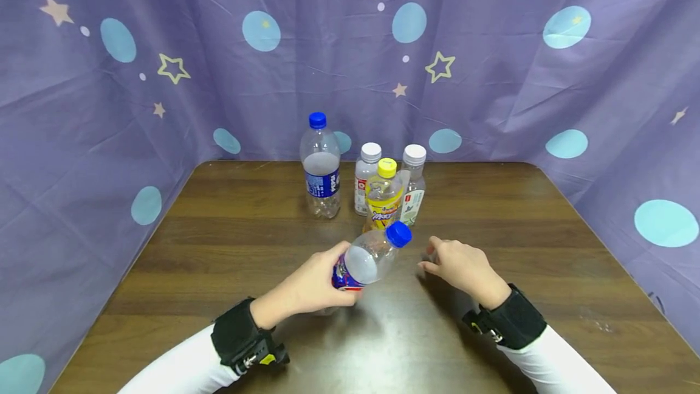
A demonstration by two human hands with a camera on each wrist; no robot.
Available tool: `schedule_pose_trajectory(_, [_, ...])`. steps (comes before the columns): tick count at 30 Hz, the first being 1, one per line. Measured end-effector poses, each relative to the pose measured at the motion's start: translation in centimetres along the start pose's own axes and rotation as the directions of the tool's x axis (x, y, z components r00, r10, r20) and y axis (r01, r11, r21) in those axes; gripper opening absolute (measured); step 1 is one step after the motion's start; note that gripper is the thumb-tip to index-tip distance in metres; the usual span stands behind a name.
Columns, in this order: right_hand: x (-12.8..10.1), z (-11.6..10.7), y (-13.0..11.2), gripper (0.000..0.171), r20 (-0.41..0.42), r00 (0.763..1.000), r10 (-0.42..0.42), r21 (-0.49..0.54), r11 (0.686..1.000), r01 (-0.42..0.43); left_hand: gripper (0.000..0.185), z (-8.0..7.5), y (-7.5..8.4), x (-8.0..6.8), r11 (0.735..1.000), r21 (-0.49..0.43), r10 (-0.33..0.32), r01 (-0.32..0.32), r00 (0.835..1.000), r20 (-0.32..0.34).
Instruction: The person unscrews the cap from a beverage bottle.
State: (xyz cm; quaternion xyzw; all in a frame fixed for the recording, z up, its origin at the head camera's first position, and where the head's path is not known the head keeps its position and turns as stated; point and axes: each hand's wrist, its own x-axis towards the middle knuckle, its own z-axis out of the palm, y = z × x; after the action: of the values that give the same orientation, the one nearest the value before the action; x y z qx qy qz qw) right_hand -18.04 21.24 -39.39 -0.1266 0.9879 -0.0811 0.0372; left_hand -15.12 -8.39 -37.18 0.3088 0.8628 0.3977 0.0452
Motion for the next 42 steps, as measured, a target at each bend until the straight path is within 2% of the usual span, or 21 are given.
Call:
schedule_pose_trajectory(4, [-0.4,-2.5,-0.5,0.027,0.003,0.998,-0.055,0.009,0.998,0.055,0.052,0.2,-0.5,-0.1,0.999,0.045,-0.005,0.004,1.0,0.019])
schedule_pose_trajectory(7, [-1.1,-5.7,-1.7,0.019,-0.082,0.988,-0.13,0.051,0.99,0.134,0.053,0.0,-0.6,0.0,0.998,0.055,-0.011,0.01,1.0,0.013])
schedule_pose_trajectory(9, [-1.7,-7.7,-3.1,0.017,-0.2,0.965,-0.172,0.105,0.975,0.196,0.052,-0.1,-0.6,0.1,0.998,0.062,-0.016,0.016,1.0,0.004])
schedule_pose_trajectory(12, [-2.4,-9.5,-5.4,0.019,-0.371,0.905,-0.209,0.123,0.955,0.27,0.052,0.0,-0.4,0.2,0.997,0.068,-0.036,0.036,0.999,-0.006])
schedule_pose_trajectory(14, [-2.5,-9.5,-6.8,0.022,-0.431,0.877,-0.214,0.099,0.955,0.281,0.052,0.0,-0.4,0.2,0.997,0.067,-0.047,0.048,0.999,-0.014])
schedule_pose_trajectory(19, [-1.9,-7.9,-8.4,0.026,-0.453,0.874,-0.172,0.05,0.975,0.218,0.053,0.0,-0.2,0.2,0.995,0.07,-0.075,0.076,0.997,-0.023])
schedule_pose_trajectory(22, [-1.5,-7.1,-8.5,0.023,-0.5,0.85,-0.167,0.068,0.971,0.231,0.053,-0.1,-0.1,0.2,0.994,0.069,-0.084,0.084,0.996,-0.009])
schedule_pose_trajectory(25, [-1.0,-6.5,-8.3,0.02,-0.575,0.791,-0.211,0.083,0.946,0.313,0.053,-0.2,-0.2,0.3,0.996,0.055,-0.07,0.069,0.997,0.011])
schedule_pose_trajectory(28, [-0.5,-6.1,-8.0,0.021,-0.647,0.706,-0.287,0.075,0.898,0.434,0.052,-0.3,-0.3,0.3,0.999,0.032,-0.044,0.043,0.999,0.03])
schedule_pose_trajectory(32, [0.0,-5.6,-7.7,0.033,-0.715,0.589,-0.375,0.063,0.806,0.589,0.052,-0.2,-0.5,0.2,1.0,-0.009,-0.011,0.012,0.998,0.066])
schedule_pose_trajectory(35, [0.3,-5.3,-7.5,0.042,-0.746,0.523,-0.411,0.069,0.734,0.676,0.053,-0.2,-0.7,0.1,1.0,-0.029,0.012,-0.009,0.996,0.09])
schedule_pose_trajectory(39, [0.7,-4.9,-7.4,0.044,-0.781,0.438,-0.446,0.066,0.638,0.767,0.053,-0.3,-0.9,0.1,0.997,-0.065,0.045,-0.037,0.991,0.128])
schedule_pose_trajectory(42, [1.0,-4.8,-7.3,0.043,-0.81,0.346,-0.474,0.031,0.554,0.832,0.053,-0.4,-1.1,0.2,0.993,-0.107,0.069,-0.051,0.983,0.171])
